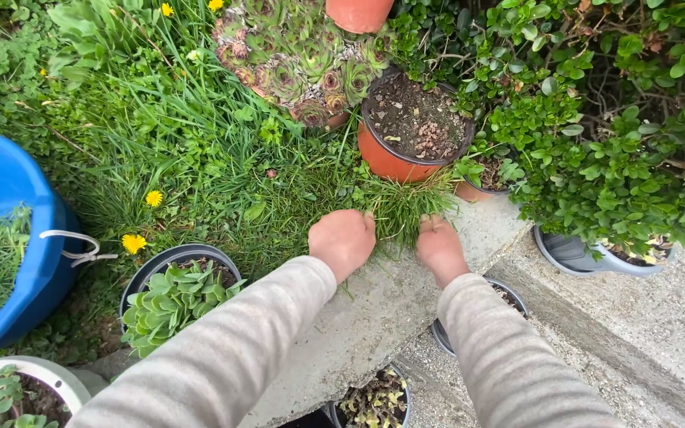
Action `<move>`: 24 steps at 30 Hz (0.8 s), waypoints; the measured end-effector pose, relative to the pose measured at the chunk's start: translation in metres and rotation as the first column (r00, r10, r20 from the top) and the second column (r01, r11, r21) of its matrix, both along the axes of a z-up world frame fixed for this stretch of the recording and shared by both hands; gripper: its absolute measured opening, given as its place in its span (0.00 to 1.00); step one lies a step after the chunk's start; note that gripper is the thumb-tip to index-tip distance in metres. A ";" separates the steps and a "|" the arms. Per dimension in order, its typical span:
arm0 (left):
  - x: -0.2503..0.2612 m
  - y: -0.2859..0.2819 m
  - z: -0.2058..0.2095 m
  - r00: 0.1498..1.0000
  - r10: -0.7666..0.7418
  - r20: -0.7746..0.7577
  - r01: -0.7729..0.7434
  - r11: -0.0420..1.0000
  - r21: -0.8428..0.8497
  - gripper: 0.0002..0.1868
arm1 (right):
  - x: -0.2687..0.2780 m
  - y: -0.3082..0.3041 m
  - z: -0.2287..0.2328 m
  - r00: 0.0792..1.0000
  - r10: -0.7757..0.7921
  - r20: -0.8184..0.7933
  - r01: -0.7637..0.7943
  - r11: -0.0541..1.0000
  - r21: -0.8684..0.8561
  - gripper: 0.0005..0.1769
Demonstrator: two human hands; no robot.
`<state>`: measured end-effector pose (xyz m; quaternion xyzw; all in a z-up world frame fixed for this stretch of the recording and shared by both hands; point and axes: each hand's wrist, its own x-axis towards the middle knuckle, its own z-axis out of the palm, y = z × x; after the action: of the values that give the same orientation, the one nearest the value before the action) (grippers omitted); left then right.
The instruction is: Weed grass and small plants from a garden area and place them into a bucket.
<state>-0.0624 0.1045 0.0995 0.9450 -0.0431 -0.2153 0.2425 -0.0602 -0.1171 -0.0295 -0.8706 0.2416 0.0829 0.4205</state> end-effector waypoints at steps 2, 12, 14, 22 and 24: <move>0.001 0.005 0.018 0.996 -0.058 -0.061 0.064 0.993 0.099 0.38 | -0.009 0.012 0.025 0.999 -0.037 0.028 0.034 0.994 0.101 0.24; 0.027 -0.041 -0.011 0.962 -0.131 -0.241 0.139 0.990 0.020 0.40 | -0.040 0.050 0.061 0.985 -0.126 0.118 0.105 0.979 0.174 0.24; 0.038 -0.054 -0.064 0.989 -0.074 -0.127 0.062 0.994 -0.090 0.24 | -0.054 0.047 0.024 0.945 0.119 0.303 -0.110 0.993 -0.049 0.23; -0.005 -0.035 -0.031 0.999 -0.021 -0.049 0.015 0.993 -0.114 0.21 | -0.043 0.038 0.031 0.957 -0.187 0.223 0.112 0.944 0.311 0.20; -0.013 -0.032 -0.025 1.000 -0.004 -0.021 0.002 0.993 -0.122 0.22 | -0.032 0.033 0.021 0.951 -0.212 0.225 0.130 0.934 0.332 0.18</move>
<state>-0.0757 0.0722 0.0740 0.9260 -0.0550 -0.2228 0.2997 -0.0918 -0.0841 -0.0083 -0.7716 0.2441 -0.0307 0.5866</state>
